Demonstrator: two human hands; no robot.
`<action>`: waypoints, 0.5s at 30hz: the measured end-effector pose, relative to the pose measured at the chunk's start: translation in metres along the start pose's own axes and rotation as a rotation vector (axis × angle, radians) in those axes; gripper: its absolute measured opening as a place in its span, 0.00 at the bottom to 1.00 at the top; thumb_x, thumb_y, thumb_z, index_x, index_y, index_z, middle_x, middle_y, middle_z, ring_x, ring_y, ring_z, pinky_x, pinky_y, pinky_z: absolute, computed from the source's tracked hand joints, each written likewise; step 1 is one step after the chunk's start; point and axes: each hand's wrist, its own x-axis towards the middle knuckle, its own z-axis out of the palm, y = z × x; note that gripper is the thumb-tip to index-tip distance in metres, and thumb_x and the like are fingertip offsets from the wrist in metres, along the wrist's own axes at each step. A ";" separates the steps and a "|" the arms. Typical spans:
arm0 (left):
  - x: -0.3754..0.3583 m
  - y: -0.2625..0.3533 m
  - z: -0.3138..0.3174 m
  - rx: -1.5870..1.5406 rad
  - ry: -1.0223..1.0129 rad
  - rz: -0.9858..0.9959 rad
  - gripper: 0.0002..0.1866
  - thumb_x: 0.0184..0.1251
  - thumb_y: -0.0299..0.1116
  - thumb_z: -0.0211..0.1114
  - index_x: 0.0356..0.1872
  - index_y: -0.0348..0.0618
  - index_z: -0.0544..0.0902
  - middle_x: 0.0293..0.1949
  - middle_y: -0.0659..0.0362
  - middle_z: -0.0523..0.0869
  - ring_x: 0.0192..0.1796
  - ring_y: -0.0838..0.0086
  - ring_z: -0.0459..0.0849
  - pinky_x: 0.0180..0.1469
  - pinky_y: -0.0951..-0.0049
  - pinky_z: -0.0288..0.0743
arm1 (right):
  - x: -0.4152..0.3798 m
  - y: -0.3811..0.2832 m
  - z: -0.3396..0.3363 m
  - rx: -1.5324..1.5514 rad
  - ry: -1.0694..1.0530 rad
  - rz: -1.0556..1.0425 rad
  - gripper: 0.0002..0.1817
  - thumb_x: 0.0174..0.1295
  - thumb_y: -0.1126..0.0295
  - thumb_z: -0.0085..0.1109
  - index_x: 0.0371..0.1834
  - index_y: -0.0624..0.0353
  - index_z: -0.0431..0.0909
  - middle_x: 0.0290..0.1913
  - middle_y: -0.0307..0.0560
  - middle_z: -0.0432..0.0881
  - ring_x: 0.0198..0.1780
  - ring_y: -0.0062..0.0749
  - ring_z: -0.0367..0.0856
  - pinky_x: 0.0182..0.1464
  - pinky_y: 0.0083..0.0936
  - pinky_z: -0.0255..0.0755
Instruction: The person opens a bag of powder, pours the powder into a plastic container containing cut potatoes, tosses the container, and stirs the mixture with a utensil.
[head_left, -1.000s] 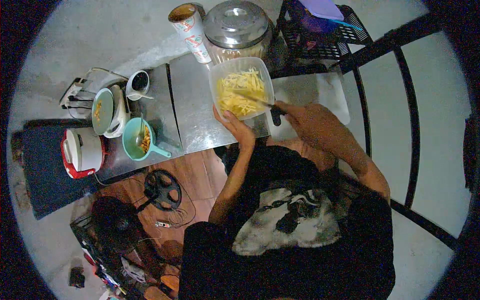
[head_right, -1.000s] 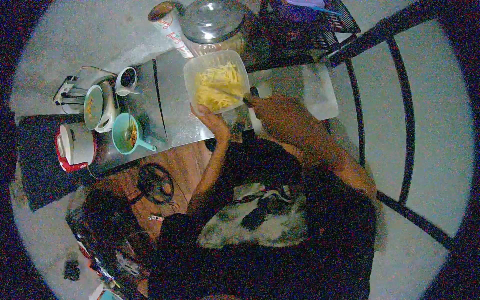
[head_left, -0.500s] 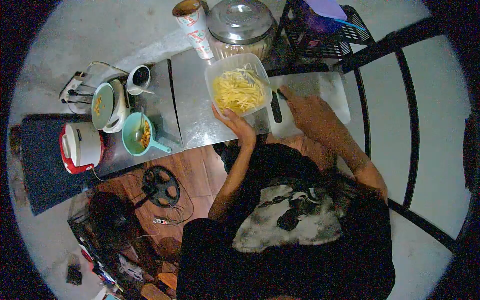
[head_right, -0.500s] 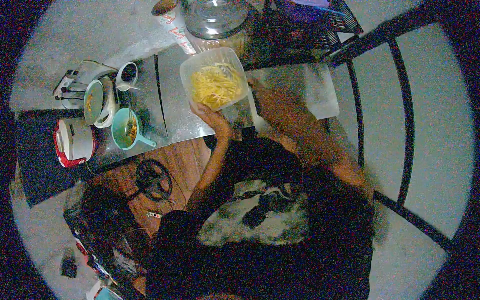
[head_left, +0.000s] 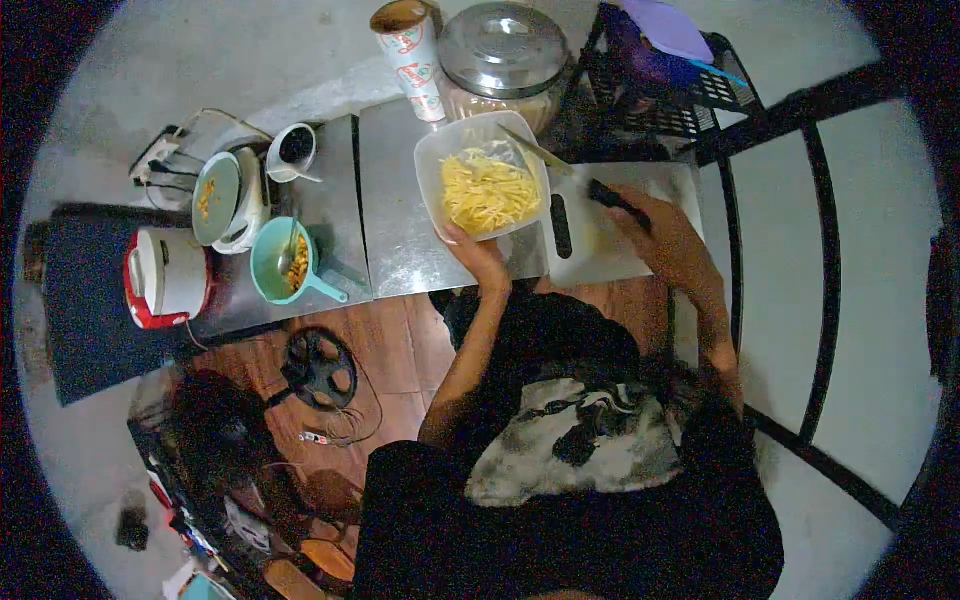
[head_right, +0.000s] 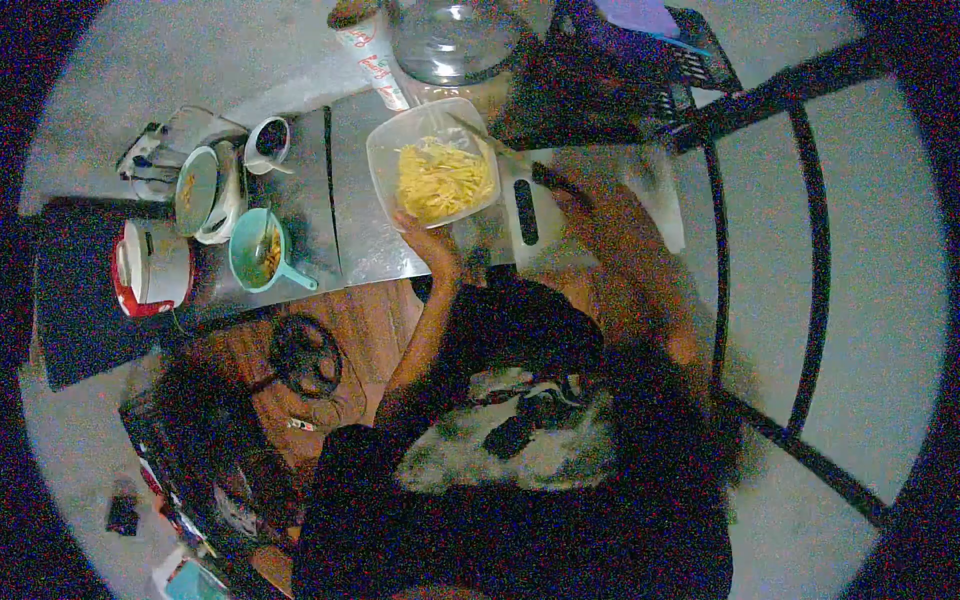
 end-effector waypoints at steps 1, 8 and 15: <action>-0.002 0.005 0.005 -0.050 0.002 -0.023 0.34 0.67 0.57 0.44 0.66 0.45 0.54 0.63 0.46 0.60 0.62 0.53 0.65 0.59 0.52 0.66 | -0.005 0.001 -0.008 0.100 -0.055 0.075 0.19 0.63 0.63 0.50 0.55 0.60 0.72 0.31 0.52 0.81 0.29 0.38 0.78 0.36 0.32 0.71; 0.006 0.004 -0.014 -0.034 0.082 -0.062 0.33 0.67 0.55 0.46 0.65 0.44 0.56 0.61 0.50 0.66 0.59 0.54 0.70 0.56 0.51 0.69 | -0.060 0.089 0.053 0.188 -0.023 0.553 0.20 0.59 0.64 0.59 0.52 0.63 0.74 0.33 0.49 0.81 0.33 0.23 0.74 0.38 0.24 0.70; 0.002 -0.007 -0.031 -0.011 0.108 -0.105 0.35 0.67 0.58 0.44 0.65 0.42 0.54 0.61 0.46 0.64 0.59 0.54 0.70 0.57 0.53 0.70 | -0.057 0.080 0.092 -0.009 0.021 0.551 0.20 0.63 0.62 0.51 0.56 0.57 0.71 0.50 0.53 0.78 0.48 0.42 0.79 0.50 0.32 0.72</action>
